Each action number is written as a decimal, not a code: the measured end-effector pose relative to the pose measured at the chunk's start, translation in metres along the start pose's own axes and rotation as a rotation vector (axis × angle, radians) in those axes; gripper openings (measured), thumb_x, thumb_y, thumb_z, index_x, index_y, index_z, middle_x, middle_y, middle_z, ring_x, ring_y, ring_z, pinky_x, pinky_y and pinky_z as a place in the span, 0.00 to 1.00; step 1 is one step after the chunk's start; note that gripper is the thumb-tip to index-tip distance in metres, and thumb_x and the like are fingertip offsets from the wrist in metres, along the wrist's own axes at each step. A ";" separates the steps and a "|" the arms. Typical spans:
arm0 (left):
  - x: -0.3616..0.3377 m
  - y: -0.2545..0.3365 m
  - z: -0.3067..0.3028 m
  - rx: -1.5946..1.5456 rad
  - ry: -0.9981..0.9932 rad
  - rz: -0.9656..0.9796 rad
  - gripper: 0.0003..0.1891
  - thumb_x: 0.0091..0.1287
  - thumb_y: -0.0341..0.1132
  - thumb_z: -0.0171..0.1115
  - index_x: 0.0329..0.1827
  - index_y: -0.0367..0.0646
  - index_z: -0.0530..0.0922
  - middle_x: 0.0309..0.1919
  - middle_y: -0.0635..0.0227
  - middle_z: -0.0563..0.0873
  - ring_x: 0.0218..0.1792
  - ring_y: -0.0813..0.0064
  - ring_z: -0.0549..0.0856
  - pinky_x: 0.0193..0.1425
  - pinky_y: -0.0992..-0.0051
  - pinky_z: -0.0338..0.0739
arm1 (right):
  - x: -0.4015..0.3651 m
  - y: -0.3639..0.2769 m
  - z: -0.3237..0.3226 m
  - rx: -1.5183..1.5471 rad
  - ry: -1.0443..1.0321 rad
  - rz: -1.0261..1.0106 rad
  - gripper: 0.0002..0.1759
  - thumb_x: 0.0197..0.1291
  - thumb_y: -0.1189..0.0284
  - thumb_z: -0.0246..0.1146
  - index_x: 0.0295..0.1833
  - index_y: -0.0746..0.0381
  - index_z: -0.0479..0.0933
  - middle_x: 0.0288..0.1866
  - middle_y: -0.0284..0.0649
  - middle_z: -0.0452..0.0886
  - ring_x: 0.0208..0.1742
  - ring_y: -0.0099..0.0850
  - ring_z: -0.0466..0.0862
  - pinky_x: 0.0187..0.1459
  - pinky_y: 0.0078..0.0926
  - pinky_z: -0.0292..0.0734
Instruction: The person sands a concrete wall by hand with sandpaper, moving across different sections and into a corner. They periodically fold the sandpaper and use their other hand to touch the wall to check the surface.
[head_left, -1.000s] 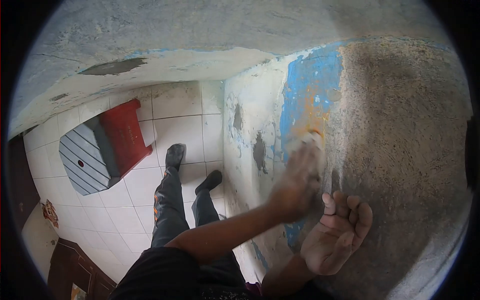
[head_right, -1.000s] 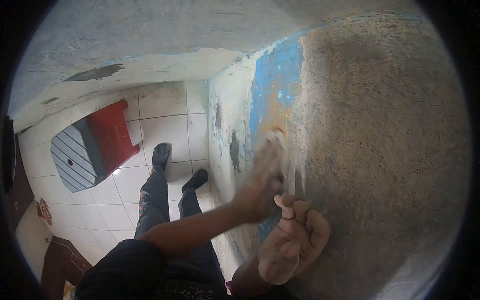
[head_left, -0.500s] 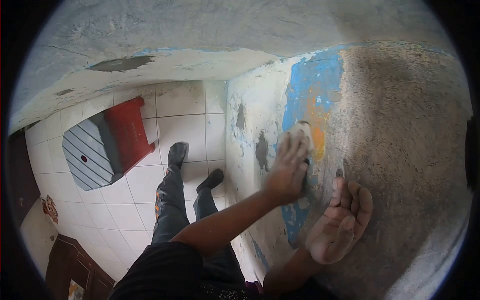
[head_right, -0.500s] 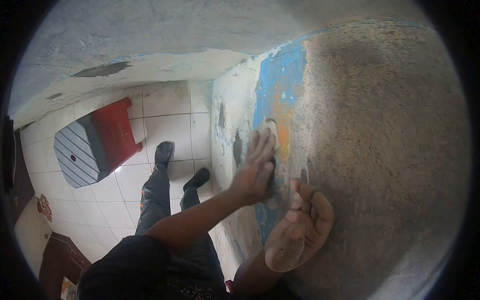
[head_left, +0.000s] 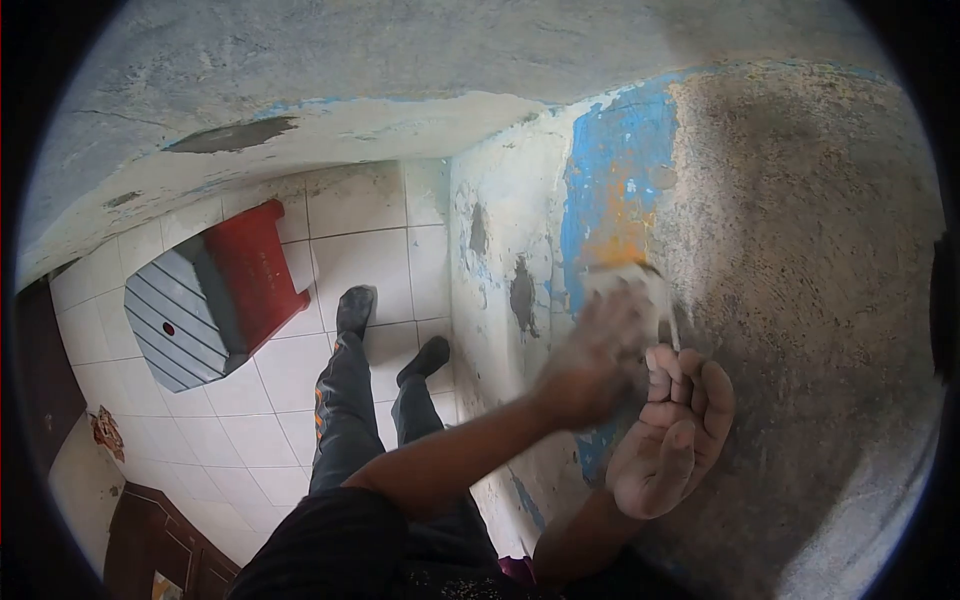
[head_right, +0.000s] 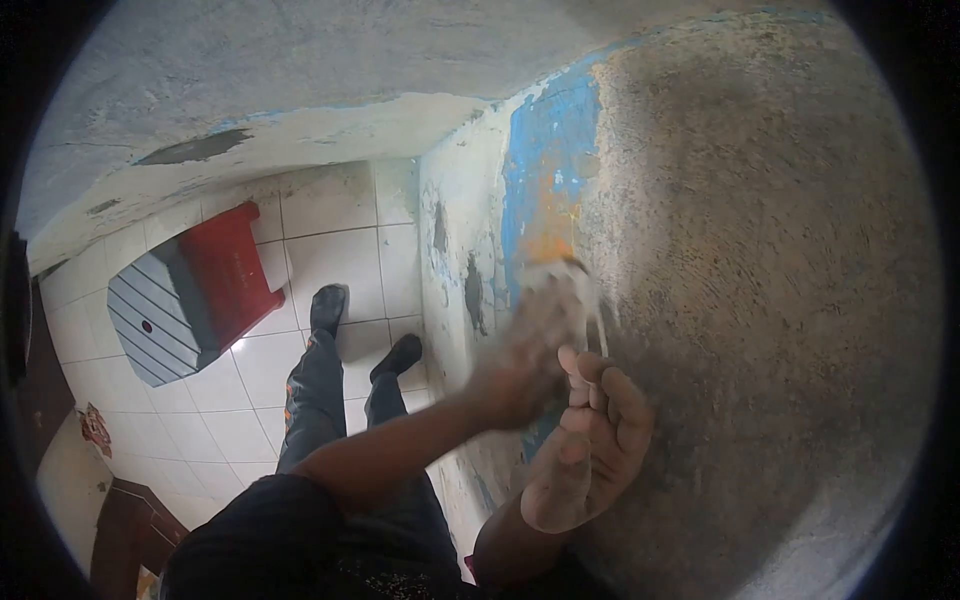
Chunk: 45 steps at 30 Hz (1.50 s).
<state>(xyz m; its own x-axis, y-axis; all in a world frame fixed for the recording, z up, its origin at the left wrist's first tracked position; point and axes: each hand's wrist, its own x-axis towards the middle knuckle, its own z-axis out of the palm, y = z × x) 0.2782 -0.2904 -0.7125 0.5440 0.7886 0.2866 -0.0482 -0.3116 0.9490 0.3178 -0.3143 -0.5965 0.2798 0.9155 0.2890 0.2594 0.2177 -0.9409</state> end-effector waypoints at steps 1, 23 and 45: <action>-0.004 -0.025 0.012 0.195 0.009 -0.025 0.24 0.64 0.34 0.55 0.61 0.28 0.69 0.70 0.34 0.60 0.74 0.35 0.54 0.77 0.45 0.47 | 0.000 -0.002 -0.001 -0.006 0.004 -0.004 0.30 0.68 0.69 0.46 0.71 0.75 0.55 0.68 0.55 0.69 0.70 0.47 0.70 0.72 0.44 0.61; 0.046 0.111 -0.053 -0.288 0.187 -0.046 0.26 0.75 0.33 0.39 0.74 0.29 0.58 0.74 0.44 0.60 0.77 0.52 0.54 0.79 0.63 0.44 | 0.014 -0.147 0.010 -0.048 0.256 -0.038 0.32 0.61 0.63 0.66 0.59 0.80 0.67 0.53 0.57 0.78 0.58 0.42 0.79 0.65 0.37 0.70; 0.179 0.347 -0.060 0.003 0.242 0.482 0.24 0.76 0.31 0.38 0.71 0.28 0.62 0.74 0.41 0.58 0.77 0.40 0.49 0.79 0.55 0.38 | 0.026 -0.330 -0.062 0.074 0.457 -0.709 0.31 0.64 0.62 0.61 0.64 0.72 0.63 0.54 0.52 0.76 0.52 0.42 0.79 0.58 0.40 0.72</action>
<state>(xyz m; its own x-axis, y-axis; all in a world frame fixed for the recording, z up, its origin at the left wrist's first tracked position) 0.3090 -0.2257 -0.3241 0.2519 0.6555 0.7120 -0.2423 -0.6696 0.7021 0.2965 -0.3834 -0.2679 0.4242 0.3302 0.8432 0.4580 0.7251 -0.5143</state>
